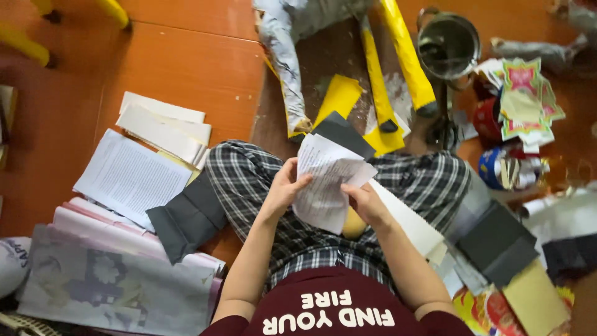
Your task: Apply paper strips and adhesive to a giraffe-shaped armature to create a paper mache sculpture
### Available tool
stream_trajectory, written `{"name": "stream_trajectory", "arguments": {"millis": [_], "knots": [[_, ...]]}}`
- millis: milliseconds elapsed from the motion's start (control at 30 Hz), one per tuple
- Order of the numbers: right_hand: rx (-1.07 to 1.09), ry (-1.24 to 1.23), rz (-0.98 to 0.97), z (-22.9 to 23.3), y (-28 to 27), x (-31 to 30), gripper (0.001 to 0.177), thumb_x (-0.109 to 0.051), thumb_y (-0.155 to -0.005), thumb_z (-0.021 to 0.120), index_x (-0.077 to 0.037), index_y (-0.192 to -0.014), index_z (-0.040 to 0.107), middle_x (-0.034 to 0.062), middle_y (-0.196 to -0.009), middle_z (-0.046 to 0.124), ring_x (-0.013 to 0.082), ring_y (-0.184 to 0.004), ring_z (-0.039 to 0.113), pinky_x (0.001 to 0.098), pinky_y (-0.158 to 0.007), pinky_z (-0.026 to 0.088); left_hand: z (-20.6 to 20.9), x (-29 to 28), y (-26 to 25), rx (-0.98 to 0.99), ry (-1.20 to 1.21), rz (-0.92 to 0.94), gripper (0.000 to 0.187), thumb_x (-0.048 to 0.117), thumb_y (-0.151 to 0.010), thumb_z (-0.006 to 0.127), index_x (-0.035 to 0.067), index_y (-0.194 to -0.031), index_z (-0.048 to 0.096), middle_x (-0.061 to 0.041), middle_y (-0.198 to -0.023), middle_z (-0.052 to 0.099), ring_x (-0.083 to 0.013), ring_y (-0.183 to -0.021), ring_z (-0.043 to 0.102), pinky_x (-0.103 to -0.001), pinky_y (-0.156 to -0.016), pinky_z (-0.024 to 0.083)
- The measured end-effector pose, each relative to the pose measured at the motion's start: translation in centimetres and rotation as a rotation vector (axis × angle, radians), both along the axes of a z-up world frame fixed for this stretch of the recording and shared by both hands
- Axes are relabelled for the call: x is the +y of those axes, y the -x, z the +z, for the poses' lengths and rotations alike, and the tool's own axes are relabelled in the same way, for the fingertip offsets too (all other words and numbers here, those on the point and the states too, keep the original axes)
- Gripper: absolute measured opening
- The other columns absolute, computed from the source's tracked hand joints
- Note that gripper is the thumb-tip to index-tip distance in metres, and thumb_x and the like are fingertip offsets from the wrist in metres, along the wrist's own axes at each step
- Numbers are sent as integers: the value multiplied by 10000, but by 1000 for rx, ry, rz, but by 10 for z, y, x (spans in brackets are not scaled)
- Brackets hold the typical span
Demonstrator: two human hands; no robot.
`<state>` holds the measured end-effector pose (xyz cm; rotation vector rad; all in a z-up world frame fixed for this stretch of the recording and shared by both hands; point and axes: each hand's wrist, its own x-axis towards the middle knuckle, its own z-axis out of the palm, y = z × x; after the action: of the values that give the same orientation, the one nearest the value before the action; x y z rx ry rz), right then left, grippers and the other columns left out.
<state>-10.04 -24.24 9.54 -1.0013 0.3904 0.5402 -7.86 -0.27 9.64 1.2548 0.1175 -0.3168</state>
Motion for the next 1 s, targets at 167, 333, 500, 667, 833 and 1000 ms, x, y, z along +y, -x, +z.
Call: {"name": "stream_trajectory", "arguments": {"millis": [167,333,500,667,833,1000], "knots": [[-184,253,-31,63,-25,24,222,31,-812,608,-20,-1007,699,57,-750,609,117,-598,524,265,-536,439,12,13,-10,43,52,65,494,57,-767,897,51,-1206,671,-73,-1021,727,-139,-933,648,-321,-827,564],[-329,564,-65,39,-50,-4,490,42,-901,590,-65,-1378,556,150,-1179,690,251,-1033,669,404,-915,548,14,20,-21,-67,-103,-62,461,78,-740,916,65,-1148,703,-76,-966,745,-136,-910,649,-333,-775,564],[-701,825,171,84,-92,23,474,-58,-973,612,-28,-1443,559,250,-1317,641,423,-1315,546,550,-1111,405,53,19,-40,-171,-300,-292,426,148,-757,887,67,-1128,696,-174,-941,766,-282,-931,721,-438,-799,561],[-701,995,204,42,-176,71,150,-317,-897,782,-175,-874,743,4,-666,620,143,-689,604,305,-653,462,78,43,-107,-309,-771,-100,480,481,-918,713,50,-1120,642,-242,-969,704,-468,-947,685,-564,-801,533],[-680,1083,166,13,-253,104,243,-399,-968,668,-161,-940,704,123,-830,704,336,-849,692,462,-759,514,35,43,-184,-173,-993,50,600,680,-999,443,102,-1099,571,-221,-991,653,-471,-989,667,-585,-849,520],[-599,1073,107,-34,-276,102,332,-408,-1008,627,-98,-903,685,186,-806,685,380,-817,686,488,-725,504,-3,47,-220,27,-952,42,701,838,-903,439,174,-998,641,-204,-924,710,-462,-1008,682,-562,-867,531]]}}
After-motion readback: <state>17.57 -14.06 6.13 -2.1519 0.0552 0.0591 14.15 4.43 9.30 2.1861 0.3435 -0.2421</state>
